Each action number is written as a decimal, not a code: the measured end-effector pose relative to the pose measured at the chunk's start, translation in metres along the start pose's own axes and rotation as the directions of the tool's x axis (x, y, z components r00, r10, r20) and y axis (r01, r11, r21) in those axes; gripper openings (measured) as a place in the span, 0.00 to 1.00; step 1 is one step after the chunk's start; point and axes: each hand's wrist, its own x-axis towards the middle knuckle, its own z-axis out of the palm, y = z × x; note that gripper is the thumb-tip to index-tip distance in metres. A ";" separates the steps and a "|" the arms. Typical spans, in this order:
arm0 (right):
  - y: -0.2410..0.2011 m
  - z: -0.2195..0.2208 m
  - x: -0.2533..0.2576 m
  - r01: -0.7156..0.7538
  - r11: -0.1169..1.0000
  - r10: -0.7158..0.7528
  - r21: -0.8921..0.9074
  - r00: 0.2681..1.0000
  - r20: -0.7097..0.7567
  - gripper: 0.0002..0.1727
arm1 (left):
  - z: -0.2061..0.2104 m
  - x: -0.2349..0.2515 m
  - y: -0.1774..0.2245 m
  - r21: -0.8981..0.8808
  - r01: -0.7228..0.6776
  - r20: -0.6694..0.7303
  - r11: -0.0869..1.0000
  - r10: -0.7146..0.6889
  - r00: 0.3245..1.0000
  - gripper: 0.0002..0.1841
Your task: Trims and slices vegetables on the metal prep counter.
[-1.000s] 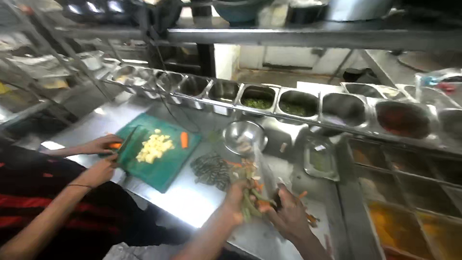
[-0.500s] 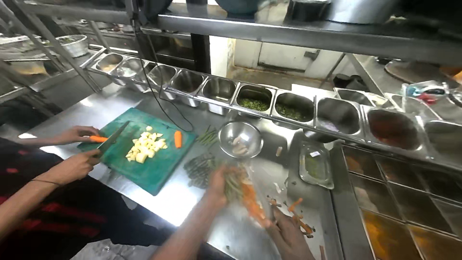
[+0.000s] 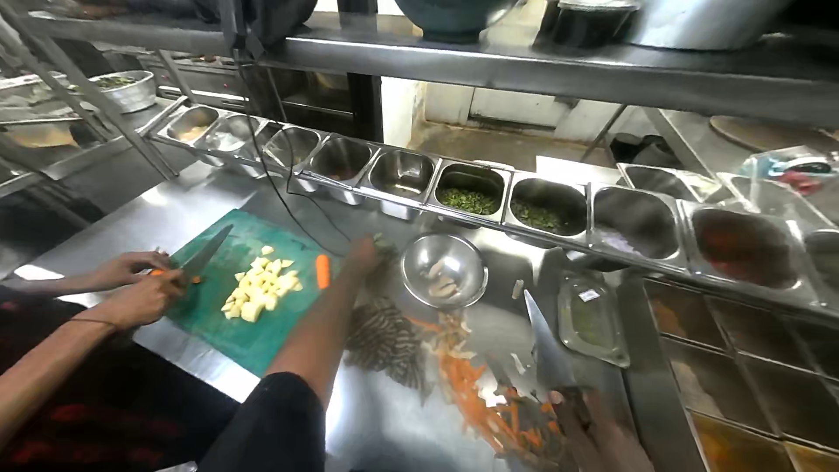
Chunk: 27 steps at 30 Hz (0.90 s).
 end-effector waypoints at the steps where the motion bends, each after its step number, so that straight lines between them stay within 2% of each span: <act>1: 0.004 0.001 -0.003 -0.017 1.000 0.017 0.017 1.000 -0.004 0.36 | 0.002 0.004 0.002 0.053 -0.016 0.036 0.998 0.014 0.999 0.31; 3: 0.010 0.000 -0.007 -0.053 0.992 0.052 0.112 0.999 0.014 0.33 | 0.005 0.012 0.002 0.109 -0.036 0.080 0.993 0.027 0.996 0.31; 6: 0.011 -0.010 -0.015 -0.142 0.906 0.118 0.398 0.989 0.084 0.22 | 0.006 0.017 0.000 0.124 -0.066 0.100 0.990 0.053 0.994 0.32; 9: 0.007 -0.023 -0.024 -0.267 0.663 0.203 0.700 0.963 0.175 0.17 | 0.008 0.023 -0.008 0.012 -0.100 0.093 0.995 0.098 0.991 0.41; 10: 0.004 -0.026 -0.027 -0.285 0.581 0.220 0.762 0.957 0.190 0.17 | 0.014 0.028 -0.020 -0.055 -0.124 0.036 0.991 0.126 0.991 0.43; 11: 0.002 -0.029 -0.029 -0.283 0.535 0.216 0.796 0.957 0.195 0.17 | 0.027 0.036 -0.039 -0.130 -0.175 -0.096 0.976 0.163 0.982 0.43; 12: 0.002 -0.030 -0.031 -0.265 0.523 0.206 0.810 0.962 0.181 0.17 | 0.045 0.047 -0.061 -0.190 -0.252 -0.278 0.949 0.194 0.941 0.40; 13: 0.001 -0.031 -0.032 -0.226 0.554 0.187 0.801 0.972 0.145 0.16 | 0.055 0.046 -0.075 -0.225 -0.304 -0.377 0.926 0.205 0.903 0.36; 15: 0.000 -0.031 -0.034 -0.116 0.671 0.135 0.733 0.990 0.033 0.13 | 0.074 0.014 -0.092 -0.217 -0.370 -0.466 0.903 0.237 0.852 0.32; 16: -0.001 -0.031 -0.033 -0.071 0.710 0.108 0.701 0.994 -0.009 0.13 | 0.090 -0.003 -0.100 -0.176 -0.389 -0.493 0.904 0.261 0.830 0.36; 17: -0.002 -0.030 -0.032 -0.045 0.729 0.091 0.683 0.995 -0.032 0.13 | 0.110 -0.018 -0.108 -0.115 -0.397 -0.500 0.911 0.292 0.815 0.44; 19: -0.005 -0.029 -0.029 -0.047 0.728 0.105 0.684 0.994 -0.043 0.12 | 0.147 -0.039 -0.115 -0.023 -0.325 -0.378 0.945 0.292 0.878 0.63; 20: -0.007 -0.029 -0.028 -0.061 0.719 0.122 0.692 0.992 -0.039 0.13 | 0.160 -0.047 -0.113 0.010 -0.279 -0.290 0.960 0.270 0.918 0.63; 21: -0.008 -0.028 -0.028 -0.067 0.715 0.128 0.696 0.991 -0.036 0.13 | 0.171 -0.053 -0.109 0.042 -0.255 -0.224 0.966 0.258 0.940 0.58; 23: -0.007 -0.027 -0.026 -0.052 0.704 0.101 0.708 0.995 -0.028 0.14 | 0.188 -0.065 -0.099 0.100 -0.256 -0.181 0.962 0.271 0.945 0.45; 25: -0.004 -0.026 -0.027 -0.030 0.696 0.059 0.717 0.998 -0.014 0.14 | 0.195 -0.081 -0.086 0.093 -0.311 -0.115 0.946 0.320 0.940 0.36; 27: -0.002 -0.025 -0.030 -0.029 0.684 0.040 0.729 0.999 0.003 0.13 | 0.202 -0.098 -0.079 0.032 -0.418 -0.060 0.908 0.420 0.906 0.28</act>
